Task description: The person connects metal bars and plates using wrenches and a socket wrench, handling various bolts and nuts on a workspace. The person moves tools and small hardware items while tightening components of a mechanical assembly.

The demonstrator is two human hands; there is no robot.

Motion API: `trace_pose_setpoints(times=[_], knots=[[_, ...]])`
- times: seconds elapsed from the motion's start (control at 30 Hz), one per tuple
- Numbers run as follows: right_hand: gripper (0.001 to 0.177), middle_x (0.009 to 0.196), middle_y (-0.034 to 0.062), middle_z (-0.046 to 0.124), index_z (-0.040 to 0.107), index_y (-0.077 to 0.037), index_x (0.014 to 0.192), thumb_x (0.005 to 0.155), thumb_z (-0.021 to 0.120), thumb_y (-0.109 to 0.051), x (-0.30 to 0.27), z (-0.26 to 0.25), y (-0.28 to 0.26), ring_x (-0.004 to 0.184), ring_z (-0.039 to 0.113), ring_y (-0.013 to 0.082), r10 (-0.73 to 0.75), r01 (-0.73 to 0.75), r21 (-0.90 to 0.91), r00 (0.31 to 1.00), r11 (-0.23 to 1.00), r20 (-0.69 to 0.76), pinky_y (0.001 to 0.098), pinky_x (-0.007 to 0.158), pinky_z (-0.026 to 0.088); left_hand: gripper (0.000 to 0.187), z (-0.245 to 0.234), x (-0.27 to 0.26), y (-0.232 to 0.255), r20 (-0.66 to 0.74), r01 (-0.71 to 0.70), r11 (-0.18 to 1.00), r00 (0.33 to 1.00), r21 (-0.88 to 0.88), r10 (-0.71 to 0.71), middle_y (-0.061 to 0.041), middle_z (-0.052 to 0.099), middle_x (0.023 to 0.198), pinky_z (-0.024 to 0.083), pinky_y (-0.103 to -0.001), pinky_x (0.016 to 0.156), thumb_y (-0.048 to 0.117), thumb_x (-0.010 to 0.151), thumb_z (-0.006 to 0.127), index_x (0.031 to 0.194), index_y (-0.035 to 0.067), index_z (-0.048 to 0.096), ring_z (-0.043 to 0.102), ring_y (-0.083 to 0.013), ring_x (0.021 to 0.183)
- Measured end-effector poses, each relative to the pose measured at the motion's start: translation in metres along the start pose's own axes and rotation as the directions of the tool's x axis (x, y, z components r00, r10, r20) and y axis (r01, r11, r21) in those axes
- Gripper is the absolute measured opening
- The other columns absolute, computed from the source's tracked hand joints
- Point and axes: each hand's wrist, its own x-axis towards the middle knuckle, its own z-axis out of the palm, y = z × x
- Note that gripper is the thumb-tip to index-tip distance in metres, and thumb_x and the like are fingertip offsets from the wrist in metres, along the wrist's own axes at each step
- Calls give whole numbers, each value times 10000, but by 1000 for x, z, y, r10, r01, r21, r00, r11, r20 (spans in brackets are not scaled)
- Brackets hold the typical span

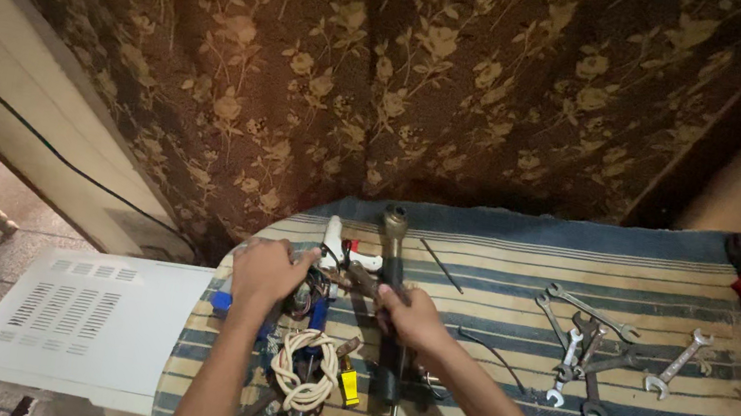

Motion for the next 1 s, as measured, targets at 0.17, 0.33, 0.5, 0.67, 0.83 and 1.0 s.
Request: trace_pose_setpoints(times=[0.17,0.33,0.5,0.67,0.83,1.0], knots=[[505,652,66,684,731,-30,794,977,611,-485,-11,3,-6,604,623,174,-38,-5,-334,992,943,-123,382,609,485,662,4,-4,0,-16,-27,999,999,38,27,-191,764,954,463,-530,1010,688,869,551,948,80,801,663,-364,1096],[391,703,115,688,739,-63,955,944,630,-438,-31,0,-10,660,670,218,-302,301,-549,949,780,92,394,663,518,661,11,-2,-3,-47,-46,996,998,70,49,-200,748,1003,457,-556,993,693,879,562,996,84,790,657,-368,1101],[443,654,111,679,701,-3,820,947,631,-422,-62,-21,-12,617,656,228,-186,172,-524,982,834,26,396,627,513,546,15,-10,-2,-131,-115,991,984,63,122,-145,754,1015,414,-577,1013,586,907,602,1023,78,766,622,-352,1133],[379,664,134,628,686,0,903,919,658,-378,-79,-57,0,604,581,246,-249,171,-578,967,798,-59,404,608,483,348,20,-26,15,-306,-264,963,914,48,266,-125,733,1082,368,-627,1010,397,905,663,996,73,751,594,-351,1118],[389,678,141,639,747,-38,936,902,681,-420,-88,-95,20,623,606,267,-213,66,-625,963,778,-162,408,628,488,322,17,-50,55,-301,-371,927,892,-60,337,-125,727,1064,404,-587,975,385,889,679,947,77,753,608,-344,1094],[402,760,145,706,763,-57,943,873,708,-450,-109,-136,38,717,681,295,-231,-18,-648,927,761,-296,413,680,519,278,16,-77,96,-271,-470,869,866,-157,419,-108,718,987,442,-532,924,343,894,691,925,70,734,618,-338,1049]])
